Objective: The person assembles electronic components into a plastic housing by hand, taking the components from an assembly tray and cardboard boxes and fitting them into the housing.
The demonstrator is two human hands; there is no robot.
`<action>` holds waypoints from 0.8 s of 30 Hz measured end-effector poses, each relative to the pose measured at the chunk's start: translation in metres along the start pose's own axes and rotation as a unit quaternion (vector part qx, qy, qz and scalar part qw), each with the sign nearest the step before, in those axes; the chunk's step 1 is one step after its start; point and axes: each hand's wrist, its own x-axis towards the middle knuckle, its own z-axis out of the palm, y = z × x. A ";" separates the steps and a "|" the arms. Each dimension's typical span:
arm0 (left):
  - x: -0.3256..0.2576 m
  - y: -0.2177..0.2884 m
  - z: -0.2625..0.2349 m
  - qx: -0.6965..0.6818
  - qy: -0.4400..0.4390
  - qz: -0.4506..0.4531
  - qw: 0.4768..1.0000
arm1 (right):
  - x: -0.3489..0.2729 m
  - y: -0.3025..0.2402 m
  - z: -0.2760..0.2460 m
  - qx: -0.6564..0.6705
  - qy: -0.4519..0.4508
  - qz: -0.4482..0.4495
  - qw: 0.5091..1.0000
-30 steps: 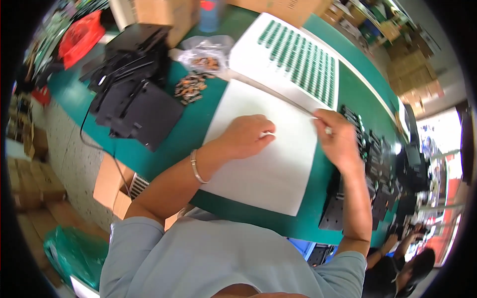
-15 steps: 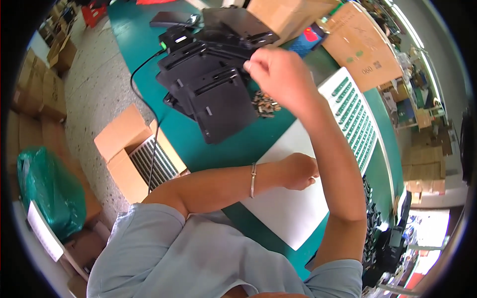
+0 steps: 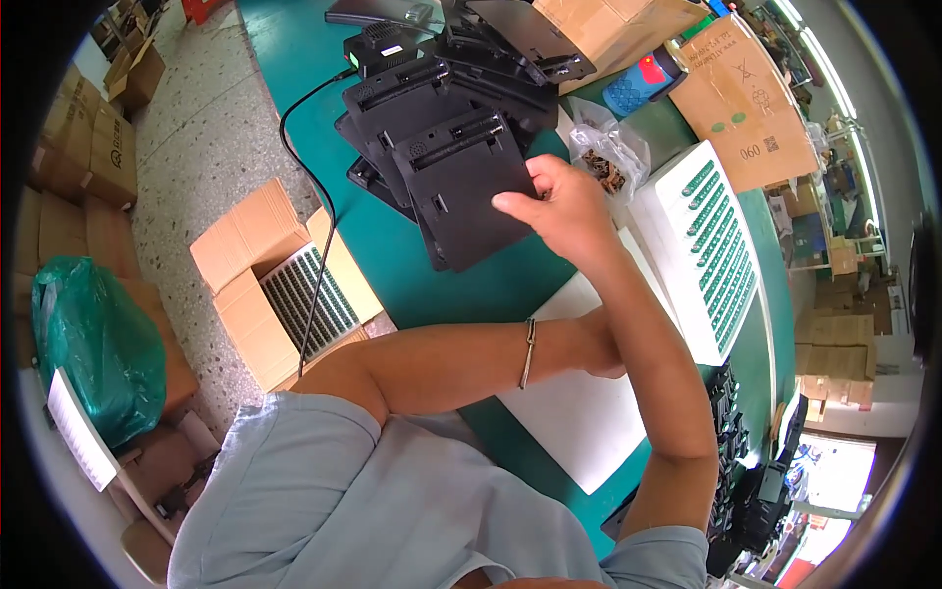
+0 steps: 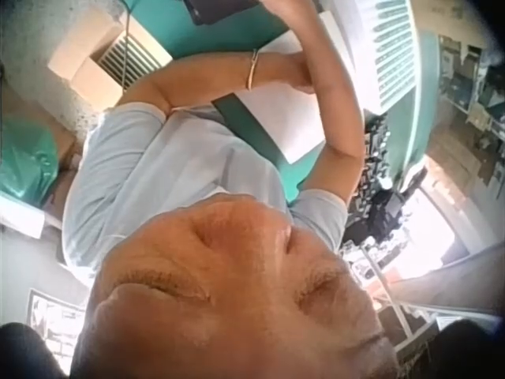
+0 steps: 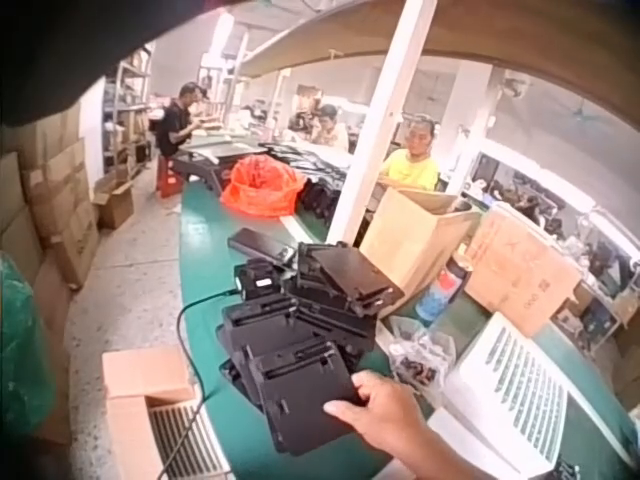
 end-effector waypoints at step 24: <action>0.013 0.040 -0.048 -0.113 0.117 -0.188 0.969 | -0.299 0.057 -0.060 -0.160 0.291 -0.031 0.943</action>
